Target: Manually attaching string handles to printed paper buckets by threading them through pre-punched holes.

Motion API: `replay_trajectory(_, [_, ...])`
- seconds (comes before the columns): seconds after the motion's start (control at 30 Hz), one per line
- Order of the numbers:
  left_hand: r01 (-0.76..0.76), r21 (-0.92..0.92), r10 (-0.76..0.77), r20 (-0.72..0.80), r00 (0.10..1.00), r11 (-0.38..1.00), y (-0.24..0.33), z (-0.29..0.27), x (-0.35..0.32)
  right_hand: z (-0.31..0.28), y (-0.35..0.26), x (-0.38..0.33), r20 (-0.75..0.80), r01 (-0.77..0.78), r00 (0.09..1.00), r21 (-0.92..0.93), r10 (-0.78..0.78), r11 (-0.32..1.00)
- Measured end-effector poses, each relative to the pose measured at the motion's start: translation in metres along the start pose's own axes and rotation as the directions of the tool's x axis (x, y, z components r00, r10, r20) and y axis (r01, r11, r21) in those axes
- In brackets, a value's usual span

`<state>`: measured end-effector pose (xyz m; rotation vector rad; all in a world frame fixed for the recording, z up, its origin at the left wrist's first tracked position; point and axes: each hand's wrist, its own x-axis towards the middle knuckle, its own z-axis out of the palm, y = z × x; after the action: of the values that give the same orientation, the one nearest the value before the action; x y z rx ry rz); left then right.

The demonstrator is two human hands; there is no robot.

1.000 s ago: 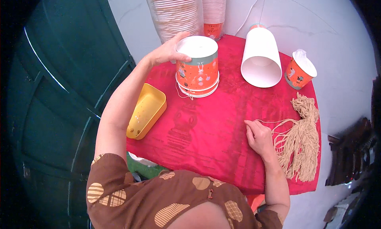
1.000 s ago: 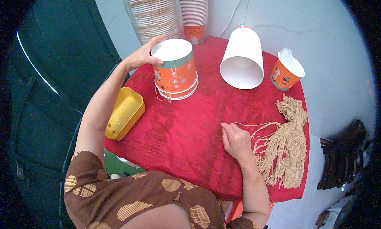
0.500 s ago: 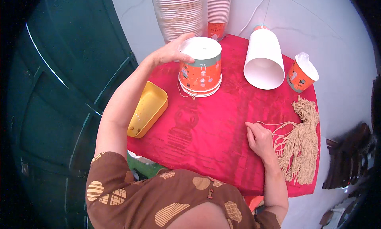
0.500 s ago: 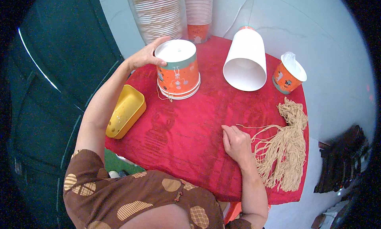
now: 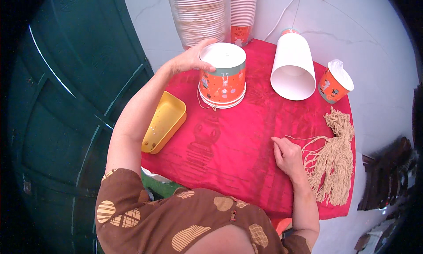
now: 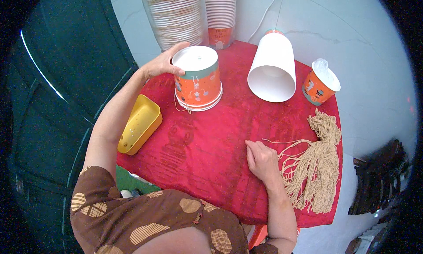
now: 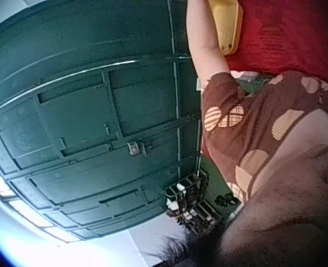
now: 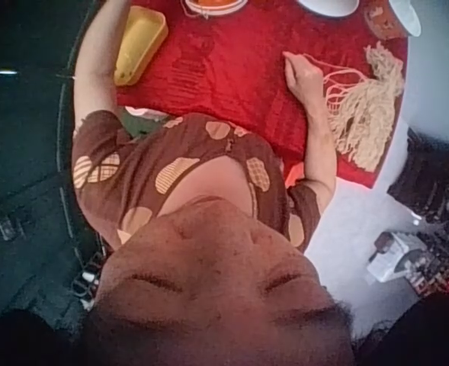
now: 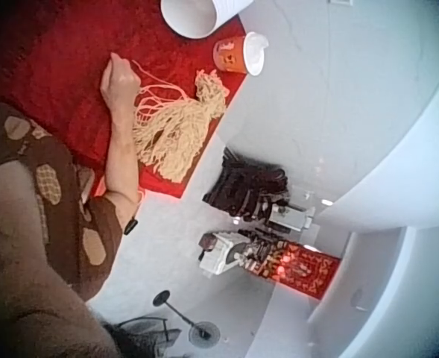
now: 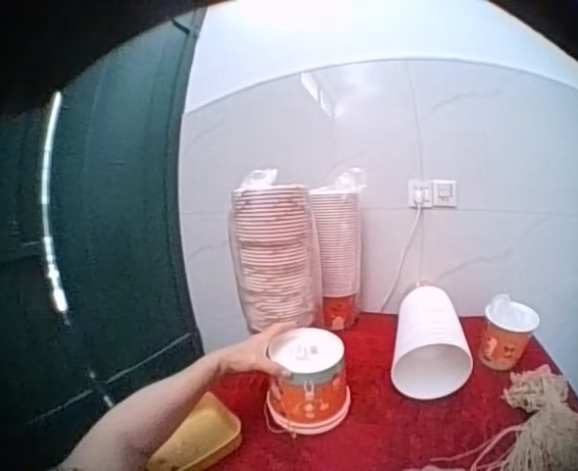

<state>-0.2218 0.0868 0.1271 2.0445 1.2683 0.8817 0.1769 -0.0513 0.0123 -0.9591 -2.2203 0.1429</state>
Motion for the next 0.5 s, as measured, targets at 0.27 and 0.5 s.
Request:
replay_trajectory(0.27, [0.010, -0.021, -0.010, 0.014, 1.000, 1.000, 0.000, 0.004, -0.003, 0.000, -0.001, -0.001, -0.029, 0.029, 0.999, 0.002, -0.029, 1.000])
replay_trajectory(0.5, [-0.057, 0.157, 0.054, 0.019, 0.998, 0.986, -0.017, 0.005, -0.003, 0.001, -0.001, 0.000, -0.026, 0.040, 0.999, 0.028, -0.039, 0.999])
